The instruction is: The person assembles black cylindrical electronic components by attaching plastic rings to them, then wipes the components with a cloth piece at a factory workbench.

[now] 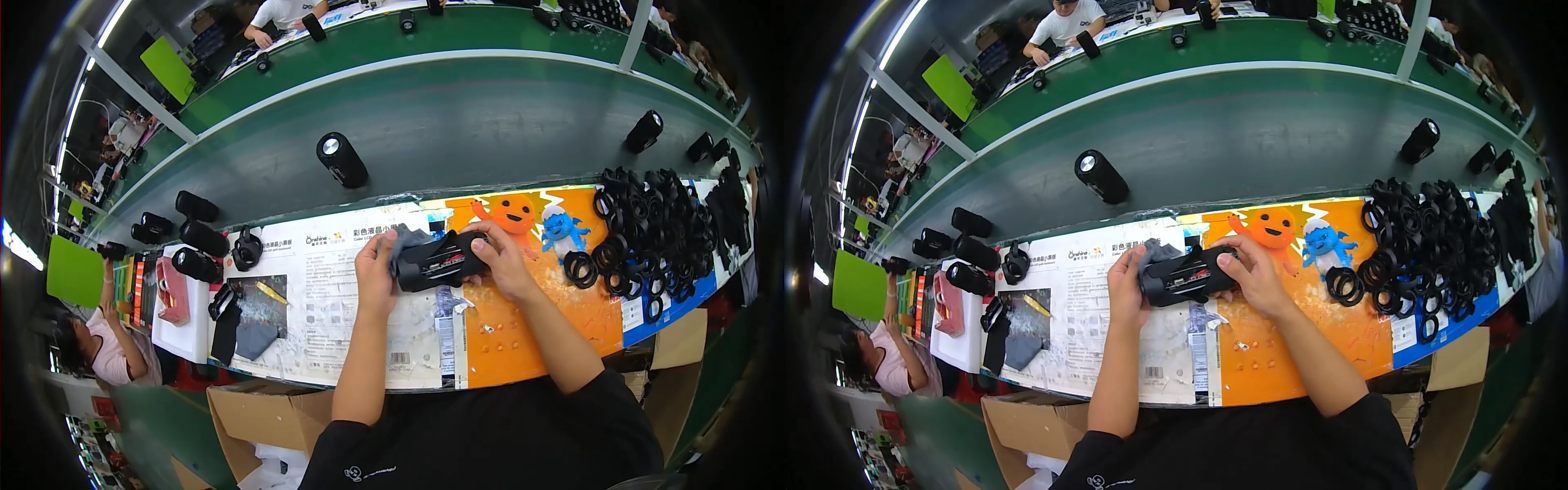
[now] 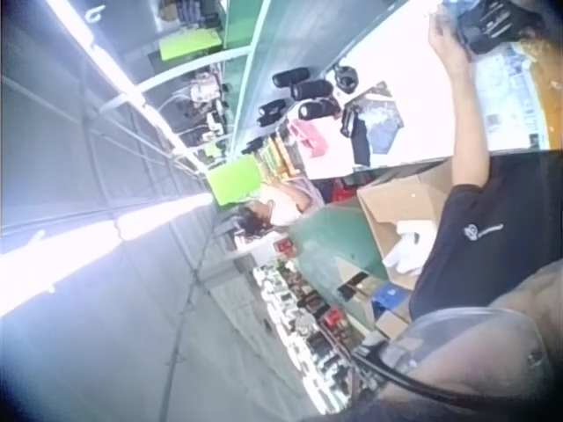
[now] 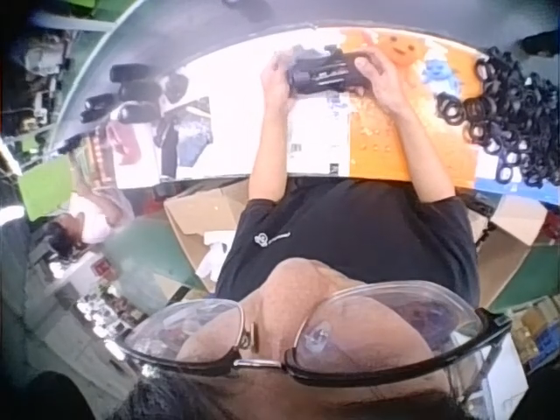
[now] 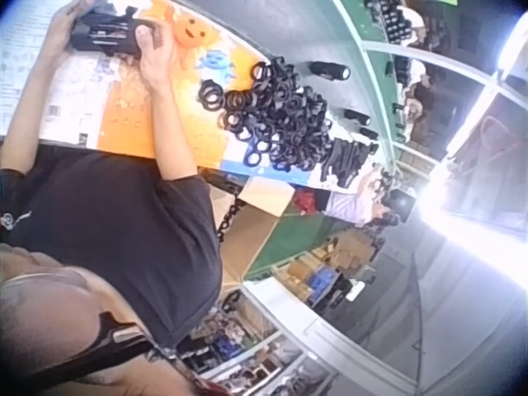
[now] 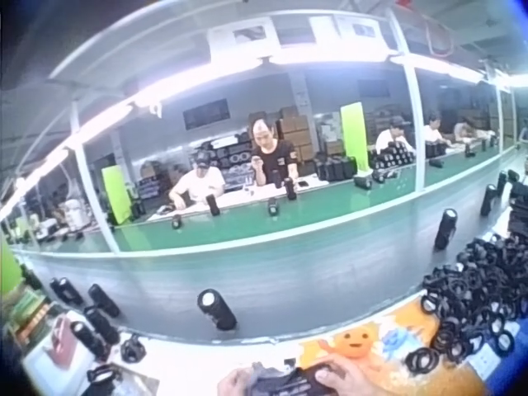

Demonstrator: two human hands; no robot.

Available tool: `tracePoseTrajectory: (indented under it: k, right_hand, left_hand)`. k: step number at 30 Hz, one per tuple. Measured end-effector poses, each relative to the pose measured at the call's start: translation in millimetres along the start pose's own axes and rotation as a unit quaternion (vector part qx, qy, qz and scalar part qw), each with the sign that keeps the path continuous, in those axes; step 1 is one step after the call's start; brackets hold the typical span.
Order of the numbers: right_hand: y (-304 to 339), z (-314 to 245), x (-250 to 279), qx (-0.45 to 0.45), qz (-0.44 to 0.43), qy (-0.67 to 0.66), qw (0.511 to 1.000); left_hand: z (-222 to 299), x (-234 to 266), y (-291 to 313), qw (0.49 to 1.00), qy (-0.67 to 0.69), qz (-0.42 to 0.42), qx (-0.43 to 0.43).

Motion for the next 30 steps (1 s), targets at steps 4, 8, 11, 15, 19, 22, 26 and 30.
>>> tracePoseTrajectory:
  k: [4, 8, 11, 15, 19, 22, 26, 30]
  right_hand:
    - [1.8, 4.2, -4.5, -0.028, 0.013, -0.123, 0.992]
    - [1.4, 3.5, -2.8, -0.022, 0.031, -0.105, 0.994]
    - [1.0, -11.0, 10.4, 0.027, 0.071, -0.059, 0.995]
    - [-10.5, -96.6, 27.2, 0.156, 0.134, 0.109, 0.973]
    - [-58.9, -190.1, 0.6, 0.309, 0.099, 0.577, 0.749]
    - [-122.7, -193.4, 44.3, 0.196, 0.107, 0.657, 0.720]
    - [-177.2, -172.2, 83.3, 0.129, 0.084, 0.718, 0.678]
    - [-183.1, -168.7, 82.3, 0.120, 0.131, 0.734, 0.655]
  left_hand:
    - [23.2, -12.6, 5.5, 0.998, 0.037, -0.051, -0.017]
    - [22.9, 19.9, 0.5, 0.998, -0.029, 0.011, -0.063]
    - [30.7, 22.7, 8.5, 0.993, -0.061, 0.077, -0.061]
    - [23.8, 40.5, 4.6, 0.993, -0.081, 0.087, -0.027]
    - [27.0, 28.9, 2.8, 0.997, -0.028, 0.000, -0.072]
    - [28.7, 15.3, 0.8, 0.995, -0.012, -0.029, -0.092]
    - [20.7, 25.0, -1.0, 0.995, -0.014, -0.002, -0.103]
    - [19.4, 39.6, -9.7, 0.990, -0.051, 0.037, -0.122]
Point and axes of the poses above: each hand's wrist, its own y-axis away from the middle knuckle, its own x-axis out of the back of the hand, z = x × y, the point moved 9 cm from there along -y, towards the middle knuckle, and after that the axes turned 4 degrees about -y, right-handed, at the moved point
